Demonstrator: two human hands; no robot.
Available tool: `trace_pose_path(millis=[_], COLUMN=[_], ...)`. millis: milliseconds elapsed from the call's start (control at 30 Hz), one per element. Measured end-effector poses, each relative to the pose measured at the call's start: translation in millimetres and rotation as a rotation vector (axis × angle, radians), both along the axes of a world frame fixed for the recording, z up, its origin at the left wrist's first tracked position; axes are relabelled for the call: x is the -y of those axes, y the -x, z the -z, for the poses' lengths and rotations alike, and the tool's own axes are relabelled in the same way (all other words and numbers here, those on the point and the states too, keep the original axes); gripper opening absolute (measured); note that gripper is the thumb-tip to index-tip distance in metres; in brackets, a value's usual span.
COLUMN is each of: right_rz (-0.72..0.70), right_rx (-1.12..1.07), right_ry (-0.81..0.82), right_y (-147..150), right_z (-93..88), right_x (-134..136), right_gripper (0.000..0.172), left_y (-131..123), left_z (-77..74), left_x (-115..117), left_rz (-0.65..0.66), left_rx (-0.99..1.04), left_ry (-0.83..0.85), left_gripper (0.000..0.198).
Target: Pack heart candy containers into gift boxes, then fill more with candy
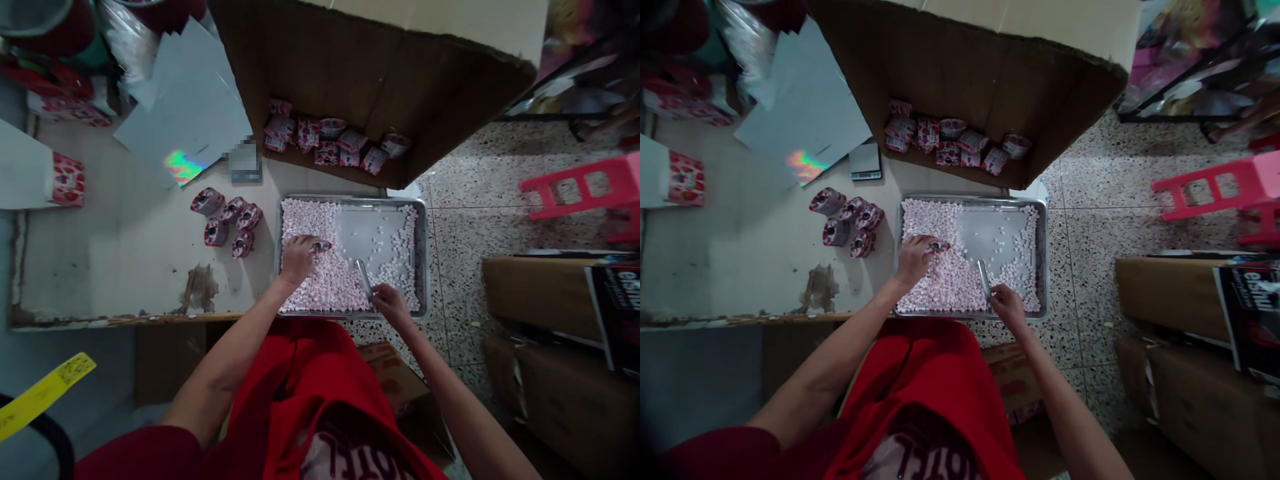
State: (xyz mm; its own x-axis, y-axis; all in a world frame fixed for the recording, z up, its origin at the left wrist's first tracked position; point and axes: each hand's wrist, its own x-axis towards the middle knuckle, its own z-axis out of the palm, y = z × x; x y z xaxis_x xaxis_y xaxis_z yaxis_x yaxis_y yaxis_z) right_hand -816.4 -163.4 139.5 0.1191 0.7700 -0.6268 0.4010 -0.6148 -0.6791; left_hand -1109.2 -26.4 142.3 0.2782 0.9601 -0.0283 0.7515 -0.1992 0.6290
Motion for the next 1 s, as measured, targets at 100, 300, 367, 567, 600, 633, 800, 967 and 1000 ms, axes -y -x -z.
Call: trace_pose_path(millis=[100, 300, 367, 567, 600, 633, 800, 967, 1000], right_rz=[-0.024, 0.149, 0.254, 0.311, 0.304, 0.29, 0.037, -0.195, -0.231], right_rx=[-0.006, -0.162, -0.248, -0.254, -0.239, -0.218, 0.12, 0.502, 0.584], right_ry=[0.017, 0.016, 0.043, 0.197, 0.191, 0.173, -0.042, -0.127, -0.113], right_y=[3.4, 12.6, 15.8, 32.6, 34.9, 36.2, 29.1, 20.8, 21.0], right_z=[3.1, 13.9, 14.4, 8.2, 8.7, 10.0, 19.6, 17.8, 17.1], right_x=[1.4, -9.4, -19.1, -47.0, -48.8, -49.5, -38.1, -25.6, -26.0], right_gripper=[0.033, 0.044, 0.05, 0.042, 0.039, 0.039, 0.04, 0.032, 0.031], left_y=[16.3, 83.3, 122.2, 237.4, 247.8, 255.0, 256.9, 212.8, 201.0], left_z=[-11.4, -36.5, -34.3, 4.1, 10.9, 16.7, 23.7, -16.1, -25.4], left_x=[1.2, 38.6, 55.7, 44.2, 29.5, 13.2, -37.5, -3.4, -0.6], left_rz=[-0.013, -0.521, -0.814, -1.26, -1.261, -1.27, -1.3, -1.001, -0.862], left_rx=[0.01, 0.278, 0.311, 0.167, 0.168, 0.174, 0.243, 0.005, -0.024], left_ry=[-0.042, -0.019, -0.06, -0.177, -0.174, -0.163, -0.026, -0.244, -0.291], left_gripper=[0.033, 0.033, 0.037, 0.031, 0.031, 0.033, 0.048, 0.054, 0.045])
